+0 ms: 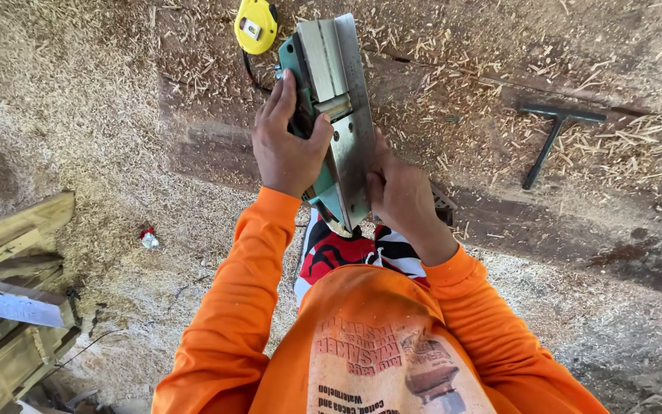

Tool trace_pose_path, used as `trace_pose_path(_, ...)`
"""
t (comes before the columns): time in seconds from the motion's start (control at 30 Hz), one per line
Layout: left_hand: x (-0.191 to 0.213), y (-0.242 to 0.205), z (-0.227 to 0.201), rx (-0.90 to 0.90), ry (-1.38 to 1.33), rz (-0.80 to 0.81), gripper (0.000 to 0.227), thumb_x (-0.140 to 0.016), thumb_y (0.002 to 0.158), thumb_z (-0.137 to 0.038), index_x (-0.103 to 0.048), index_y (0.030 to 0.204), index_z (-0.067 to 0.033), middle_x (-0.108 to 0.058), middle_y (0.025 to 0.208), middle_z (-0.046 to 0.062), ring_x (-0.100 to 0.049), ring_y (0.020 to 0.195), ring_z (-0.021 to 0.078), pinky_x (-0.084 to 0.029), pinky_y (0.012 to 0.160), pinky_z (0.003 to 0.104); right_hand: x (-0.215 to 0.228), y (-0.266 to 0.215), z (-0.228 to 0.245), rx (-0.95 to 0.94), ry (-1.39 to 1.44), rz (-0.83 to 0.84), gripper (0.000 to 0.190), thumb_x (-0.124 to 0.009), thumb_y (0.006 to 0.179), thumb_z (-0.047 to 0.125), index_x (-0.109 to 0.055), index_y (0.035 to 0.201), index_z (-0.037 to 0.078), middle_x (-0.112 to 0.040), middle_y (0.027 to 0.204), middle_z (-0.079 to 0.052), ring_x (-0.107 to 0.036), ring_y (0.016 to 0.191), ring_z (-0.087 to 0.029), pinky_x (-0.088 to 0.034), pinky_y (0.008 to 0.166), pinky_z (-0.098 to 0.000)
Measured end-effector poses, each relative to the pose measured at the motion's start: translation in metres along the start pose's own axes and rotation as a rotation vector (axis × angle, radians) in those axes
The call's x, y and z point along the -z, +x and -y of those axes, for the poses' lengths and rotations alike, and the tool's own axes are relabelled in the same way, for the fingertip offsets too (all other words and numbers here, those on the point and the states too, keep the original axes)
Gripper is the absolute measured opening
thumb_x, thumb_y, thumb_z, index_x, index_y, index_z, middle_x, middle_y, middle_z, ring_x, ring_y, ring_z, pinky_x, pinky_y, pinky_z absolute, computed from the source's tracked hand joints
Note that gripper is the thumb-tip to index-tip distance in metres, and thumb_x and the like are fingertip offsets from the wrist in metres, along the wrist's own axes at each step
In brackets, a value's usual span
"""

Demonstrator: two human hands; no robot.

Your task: Adjusting the blade or components of an electric wood planer using a wrench and a ruler.

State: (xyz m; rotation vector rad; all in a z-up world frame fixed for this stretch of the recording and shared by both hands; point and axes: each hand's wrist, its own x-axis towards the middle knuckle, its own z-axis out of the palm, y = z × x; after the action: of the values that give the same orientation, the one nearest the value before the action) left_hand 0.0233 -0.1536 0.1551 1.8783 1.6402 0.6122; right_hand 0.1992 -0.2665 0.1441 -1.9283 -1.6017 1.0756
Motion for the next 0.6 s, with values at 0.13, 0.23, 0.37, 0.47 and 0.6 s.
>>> trace_pose_path(0.13,-0.0008,-0.0005,0.0015,-0.027,0.015,0.001,0.071,-0.077,0.087,-0.025,-0.054,0.149,0.0018,-0.061,0.145,0.026,-0.062,0.131,0.0402,-0.048,0.112,0.046,0.0017,-0.0018,0.0007,0.017,0.012,-0.019,0.072,-0.065,0.089,0.01,-0.04,0.155,-0.001,-0.066,0.073,-0.023,-0.066,0.066,-0.044,-0.051,0.061,-0.0535)
trace_pose_path(0.23,-0.0002,-0.0014,0.0004,-0.005,0.001,-0.005,0.067,-0.076,0.093,-0.027,-0.055,0.149,0.0018,-0.061,0.146,0.026,-0.062,0.132,0.0399,-0.048,0.113,0.046,0.0019,-0.005,0.0026,0.007,0.025,-0.013,0.072,-0.066,0.088,0.01,-0.041,0.155,0.0,-0.066,0.071,-0.022,-0.066,0.065,-0.044,-0.052,0.061,-0.0528)
trace_pose_path(0.37,-0.0002,-0.0009,0.0001,-0.013,0.016,0.0,0.066,-0.076,0.094,-0.027,-0.054,0.149,0.003,-0.062,0.144,0.026,-0.062,0.131,0.0395,-0.048,0.113,0.046,0.0016,-0.0085,0.0037,-0.03,-0.012,0.028,0.073,-0.067,0.088,0.012,-0.04,0.154,-0.001,-0.066,0.069,-0.023,-0.066,0.061,-0.043,-0.052,0.06,-0.0523)
trace_pose_path(0.47,0.0017,-0.0003,0.0003,-0.013,0.013,0.004,0.067,-0.076,0.093,-0.027,-0.054,0.148,0.003,-0.062,0.144,0.025,-0.063,0.13,0.0391,-0.049,0.112,0.046,0.0004,-0.0099,0.0048,-0.03,-0.013,0.03,0.073,-0.067,0.088,0.012,-0.04,0.154,-0.001,-0.066,0.068,-0.022,-0.066,0.06,-0.042,-0.053,0.061,-0.0518)
trace_pose_path(0.6,-0.0001,-0.0005,0.0038,-0.051,0.014,0.003,0.07,-0.078,0.091,-0.027,-0.054,0.149,0.0033,-0.061,0.144,0.026,-0.062,0.132,0.0399,-0.048,0.113,0.046,0.0001,-0.0086,0.0049,-0.026,0.002,0.019,0.074,-0.066,0.087,0.012,-0.04,0.155,-0.002,-0.065,0.066,-0.022,-0.065,0.059,-0.043,-0.052,0.061,-0.0522)
